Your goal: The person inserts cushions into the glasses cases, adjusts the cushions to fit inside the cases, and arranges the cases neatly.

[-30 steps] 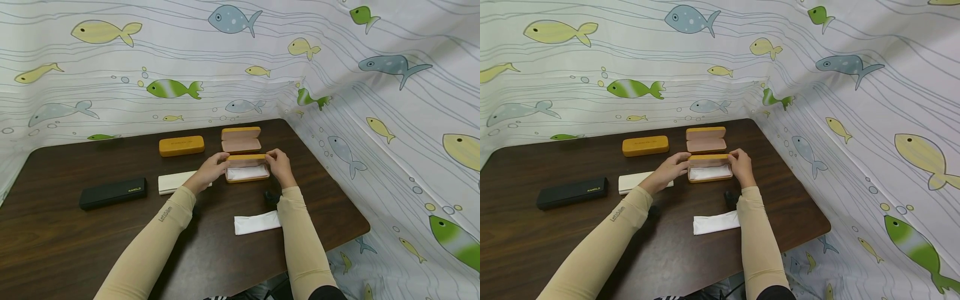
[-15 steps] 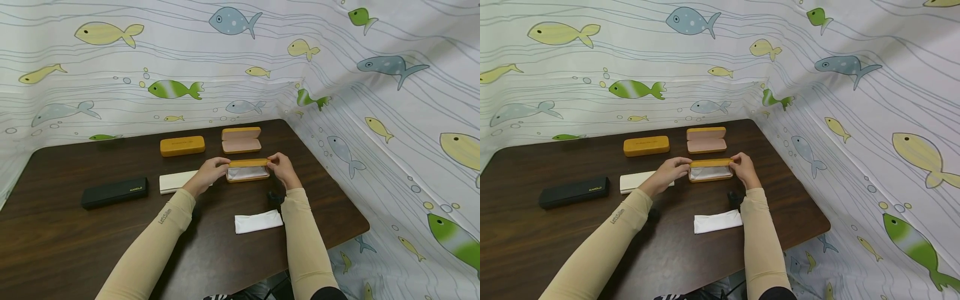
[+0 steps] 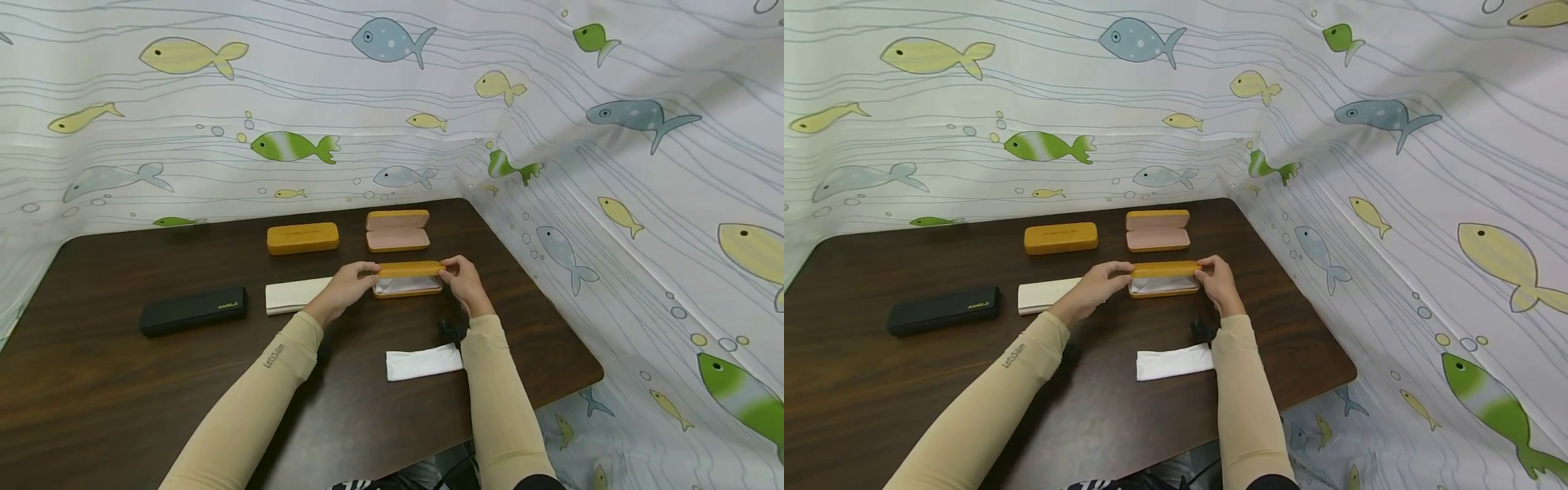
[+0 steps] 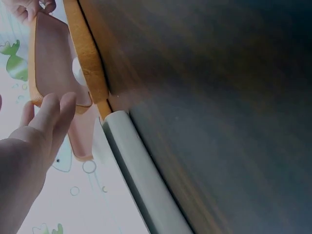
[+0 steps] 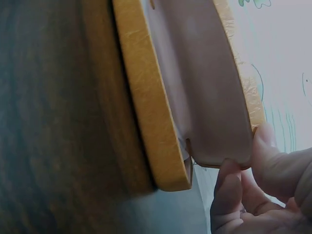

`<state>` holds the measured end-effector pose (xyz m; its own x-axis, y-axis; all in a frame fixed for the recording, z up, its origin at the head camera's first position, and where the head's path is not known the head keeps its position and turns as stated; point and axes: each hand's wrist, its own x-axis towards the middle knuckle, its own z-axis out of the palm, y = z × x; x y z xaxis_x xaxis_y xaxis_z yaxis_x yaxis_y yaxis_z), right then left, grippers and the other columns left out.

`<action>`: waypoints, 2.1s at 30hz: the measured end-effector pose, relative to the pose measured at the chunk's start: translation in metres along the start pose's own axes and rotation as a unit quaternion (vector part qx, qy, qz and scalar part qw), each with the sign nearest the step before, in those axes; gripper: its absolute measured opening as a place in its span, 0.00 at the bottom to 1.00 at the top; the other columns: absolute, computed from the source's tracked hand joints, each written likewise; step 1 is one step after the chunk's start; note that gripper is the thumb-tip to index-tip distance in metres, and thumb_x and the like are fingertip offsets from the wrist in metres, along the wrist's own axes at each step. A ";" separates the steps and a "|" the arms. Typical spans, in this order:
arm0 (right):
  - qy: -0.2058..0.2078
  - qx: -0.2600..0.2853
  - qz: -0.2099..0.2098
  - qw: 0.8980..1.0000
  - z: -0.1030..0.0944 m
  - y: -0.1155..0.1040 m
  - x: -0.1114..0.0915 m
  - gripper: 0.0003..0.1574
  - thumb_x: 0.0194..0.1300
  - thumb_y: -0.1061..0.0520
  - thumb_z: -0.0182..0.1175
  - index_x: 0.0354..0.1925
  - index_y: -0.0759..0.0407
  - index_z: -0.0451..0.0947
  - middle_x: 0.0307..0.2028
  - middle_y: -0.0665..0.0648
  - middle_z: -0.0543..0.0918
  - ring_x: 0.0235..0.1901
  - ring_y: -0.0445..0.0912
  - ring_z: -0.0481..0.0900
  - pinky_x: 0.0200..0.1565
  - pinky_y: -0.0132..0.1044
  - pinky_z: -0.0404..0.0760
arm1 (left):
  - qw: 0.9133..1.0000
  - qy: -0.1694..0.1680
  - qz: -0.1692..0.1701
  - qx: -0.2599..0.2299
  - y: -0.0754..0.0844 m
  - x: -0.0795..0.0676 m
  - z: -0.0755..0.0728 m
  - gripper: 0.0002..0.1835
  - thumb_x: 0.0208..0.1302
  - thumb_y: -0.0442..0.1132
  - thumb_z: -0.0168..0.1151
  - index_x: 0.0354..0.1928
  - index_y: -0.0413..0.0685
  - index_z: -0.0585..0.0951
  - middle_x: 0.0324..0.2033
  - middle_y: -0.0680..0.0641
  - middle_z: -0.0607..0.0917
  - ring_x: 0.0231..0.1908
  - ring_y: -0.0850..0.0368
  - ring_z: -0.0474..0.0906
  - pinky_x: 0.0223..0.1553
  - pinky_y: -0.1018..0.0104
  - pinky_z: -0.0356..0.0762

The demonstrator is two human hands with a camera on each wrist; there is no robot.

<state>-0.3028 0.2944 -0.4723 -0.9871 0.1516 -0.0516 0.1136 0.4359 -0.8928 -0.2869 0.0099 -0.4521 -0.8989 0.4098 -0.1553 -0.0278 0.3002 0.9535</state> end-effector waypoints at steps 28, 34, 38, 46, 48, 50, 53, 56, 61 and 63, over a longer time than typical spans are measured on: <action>-0.039 -0.066 -0.010 0.997 0.006 0.009 -0.015 0.20 0.72 0.64 0.62 0.60 0.60 0.76 0.60 0.63 0.71 0.46 0.54 0.72 0.43 0.40 0.73 | 0.996 -0.010 0.027 0.081 -0.006 -0.007 -0.003 0.22 0.78 0.42 0.53 0.68 0.39 0.74 0.70 0.38 0.71 0.72 0.41 0.62 0.70 0.44 0.63; -0.046 -0.082 -0.024 0.995 0.003 0.010 -0.013 0.20 0.73 0.64 0.61 0.61 0.61 0.76 0.61 0.64 0.72 0.46 0.54 0.73 0.43 0.39 0.74 | 0.994 -0.015 0.023 0.109 -0.004 -0.009 -0.003 0.22 0.78 0.42 0.54 0.67 0.39 0.75 0.70 0.38 0.71 0.72 0.41 0.62 0.70 0.43 0.63; -0.061 -0.083 -0.033 0.994 -0.002 0.005 -0.014 0.20 0.75 0.63 0.58 0.63 0.62 0.74 0.63 0.65 0.73 0.51 0.57 0.74 0.49 0.45 0.76 | 0.988 -0.024 0.026 0.149 -0.002 -0.011 -0.004 0.21 0.78 0.43 0.53 0.65 0.39 0.76 0.69 0.38 0.71 0.71 0.39 0.63 0.69 0.42 0.65; -0.064 -0.117 -0.035 0.990 -0.011 -0.003 -0.023 0.18 0.78 0.61 0.54 0.61 0.66 0.74 0.60 0.68 0.76 0.58 0.59 0.74 0.60 0.54 0.74 | 0.980 -0.049 0.031 0.190 0.000 -0.018 -0.005 0.18 0.78 0.42 0.55 0.60 0.39 0.79 0.62 0.38 0.77 0.62 0.43 0.73 0.62 0.47 0.72; -0.081 -0.138 -0.027 0.987 -0.012 -0.005 -0.025 0.18 0.78 0.60 0.54 0.61 0.66 0.73 0.59 0.68 0.77 0.56 0.59 0.74 0.59 0.54 0.74 | 0.979 -0.061 0.026 0.191 0.001 -0.020 -0.005 0.17 0.77 0.42 0.55 0.60 0.40 0.79 0.59 0.40 0.80 0.55 0.46 0.78 0.57 0.50 0.76; -0.103 -0.157 -0.016 0.982 -0.014 -0.006 -0.029 0.19 0.78 0.58 0.54 0.61 0.65 0.73 0.58 0.67 0.77 0.56 0.59 0.75 0.59 0.55 0.74 | 0.977 -0.076 0.025 0.198 0.003 -0.023 -0.005 0.17 0.77 0.43 0.55 0.60 0.40 0.79 0.55 0.42 0.82 0.50 0.49 0.80 0.53 0.53 0.78; -0.131 -0.178 -0.001 0.975 -0.018 -0.006 -0.036 0.20 0.78 0.55 0.55 0.62 0.64 0.72 0.59 0.67 0.76 0.58 0.59 0.74 0.61 0.56 0.73 | 0.972 -0.103 0.026 0.208 0.004 -0.025 -0.004 0.17 0.77 0.43 0.56 0.59 0.41 0.80 0.51 0.44 0.84 0.46 0.51 0.82 0.50 0.55 0.80; -0.149 -0.198 0.004 0.969 -0.022 -0.007 -0.042 0.20 0.78 0.54 0.56 0.61 0.64 0.72 0.60 0.67 0.76 0.59 0.60 0.74 0.61 0.57 0.73 | 0.968 -0.122 0.034 0.218 0.005 -0.027 -0.003 0.17 0.77 0.43 0.57 0.58 0.41 0.80 0.48 0.46 0.84 0.44 0.53 0.81 0.48 0.57 0.80; -0.174 -0.222 -0.006 0.959 -0.027 -0.006 -0.054 0.20 0.76 0.54 0.58 0.59 0.64 0.75 0.58 0.66 0.78 0.56 0.59 0.76 0.60 0.56 0.75 | 0.958 -0.148 0.039 0.244 0.007 -0.030 0.003 0.16 0.76 0.44 0.58 0.57 0.44 0.81 0.44 0.48 0.84 0.43 0.55 0.79 0.46 0.58 0.78; -0.185 -0.233 -0.012 0.955 -0.029 -0.006 -0.058 0.19 0.75 0.54 0.60 0.57 0.64 0.77 0.56 0.65 0.80 0.53 0.57 0.77 0.59 0.54 0.76 | 0.952 -0.161 0.038 0.257 0.008 -0.032 0.005 0.16 0.76 0.45 0.59 0.56 0.45 0.81 0.43 0.49 0.84 0.42 0.55 0.79 0.47 0.59 0.79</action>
<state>-0.2431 0.3085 -0.4512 -0.9526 -0.1494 -0.2650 0.0431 0.7960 -0.6038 -0.2558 0.0037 -0.4409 -0.7069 0.6649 -0.2411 0.3232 0.6069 0.7261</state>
